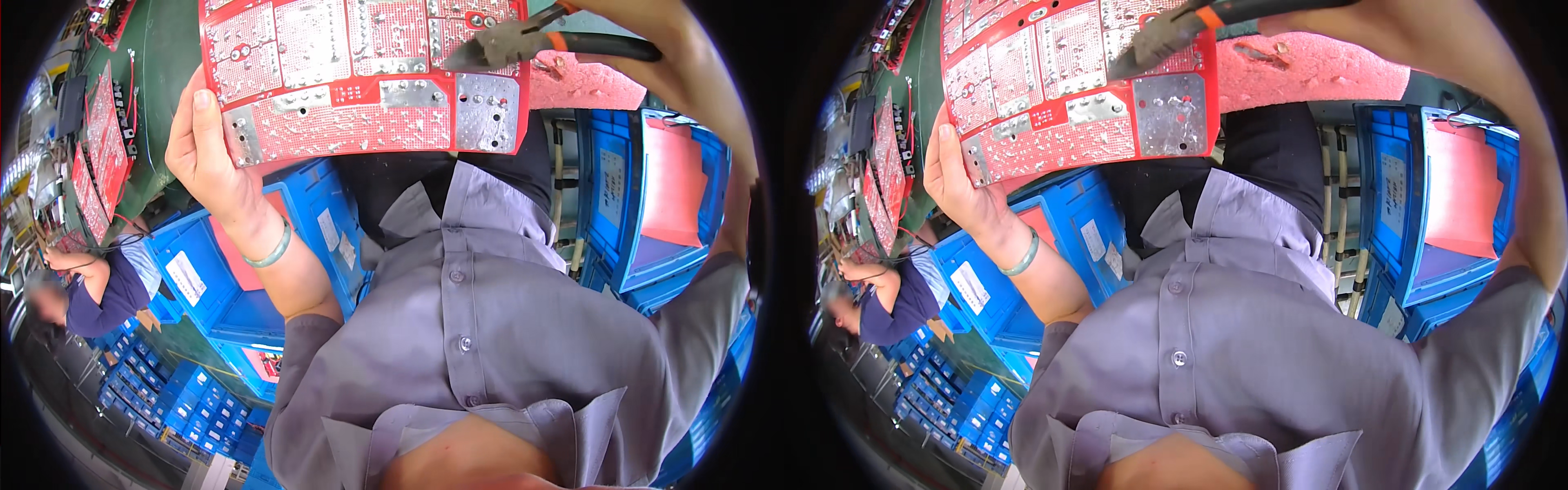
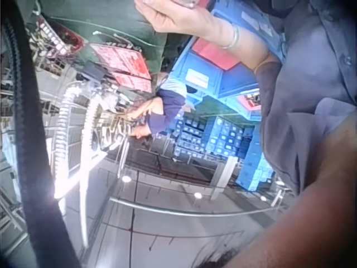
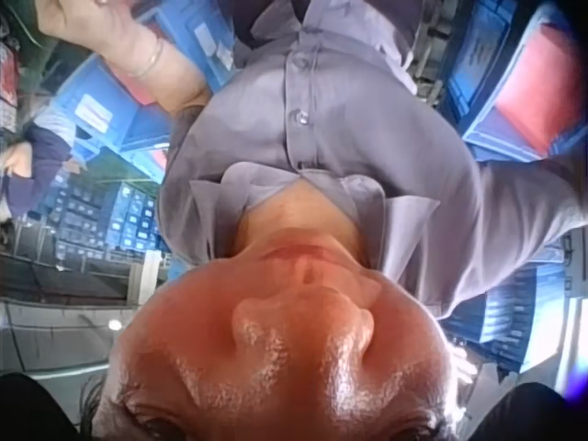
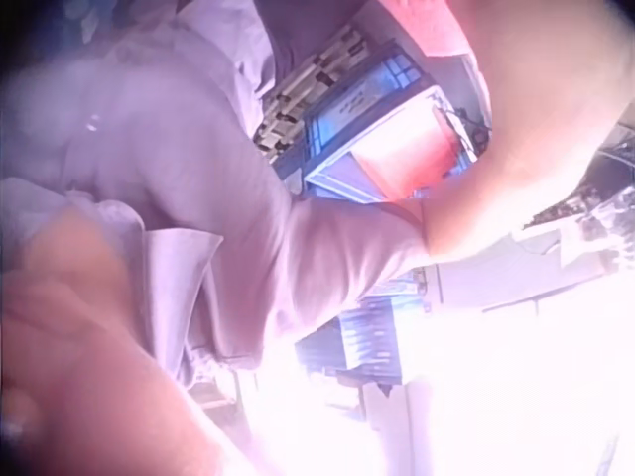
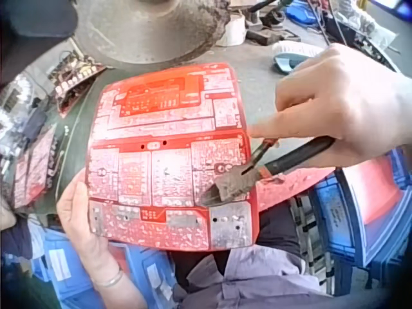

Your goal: Cleaning and trimming electronic components on printed circuit boards at an assembly station.

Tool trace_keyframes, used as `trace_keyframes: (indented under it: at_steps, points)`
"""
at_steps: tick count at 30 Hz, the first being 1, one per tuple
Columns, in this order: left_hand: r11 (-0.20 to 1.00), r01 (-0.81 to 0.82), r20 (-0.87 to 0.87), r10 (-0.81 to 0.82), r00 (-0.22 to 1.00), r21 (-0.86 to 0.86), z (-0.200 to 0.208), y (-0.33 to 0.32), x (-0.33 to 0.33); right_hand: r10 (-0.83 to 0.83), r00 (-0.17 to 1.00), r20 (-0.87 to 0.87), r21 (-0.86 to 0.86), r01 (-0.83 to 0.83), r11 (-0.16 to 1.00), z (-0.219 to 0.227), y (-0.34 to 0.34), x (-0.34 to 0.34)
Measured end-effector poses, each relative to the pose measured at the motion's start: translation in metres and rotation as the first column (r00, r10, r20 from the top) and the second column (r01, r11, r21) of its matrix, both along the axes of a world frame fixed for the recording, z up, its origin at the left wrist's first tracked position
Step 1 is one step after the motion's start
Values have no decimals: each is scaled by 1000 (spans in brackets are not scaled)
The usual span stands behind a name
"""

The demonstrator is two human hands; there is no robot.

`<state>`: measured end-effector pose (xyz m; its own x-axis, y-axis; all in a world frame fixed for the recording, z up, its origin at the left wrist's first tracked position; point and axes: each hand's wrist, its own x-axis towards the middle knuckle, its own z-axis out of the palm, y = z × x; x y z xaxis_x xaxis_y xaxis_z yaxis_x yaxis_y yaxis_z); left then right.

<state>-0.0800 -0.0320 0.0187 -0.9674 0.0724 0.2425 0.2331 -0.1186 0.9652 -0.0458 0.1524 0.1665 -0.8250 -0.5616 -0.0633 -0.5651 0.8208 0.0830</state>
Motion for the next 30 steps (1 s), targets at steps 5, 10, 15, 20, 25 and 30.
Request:
trace_keyframes:
  at_steps: [5,10,15,20,25,30]
  points:
    - [998,-52,5,52,999,29,2,6,4,-189,981,-52,-5,189,982,-38,117,70]
    - [1000,23,1,-23,1000,1,3,-3,5,-477,859,-186,-347,397,850,-75,114,115]
    - [996,69,-16,-69,998,57,-1,0,1,-280,940,-197,-99,265,959,-58,130,119]
    - [997,61,-22,-60,998,42,-1,-2,1,-314,901,-300,-45,316,948,-70,129,111]
    - [999,26,-17,-26,1000,24,-1,-8,4,66,939,-337,19,-63,998,-65,131,86]
    - [999,38,-21,-38,999,11,0,-1,2,181,936,-303,74,-167,983,-40,133,65]
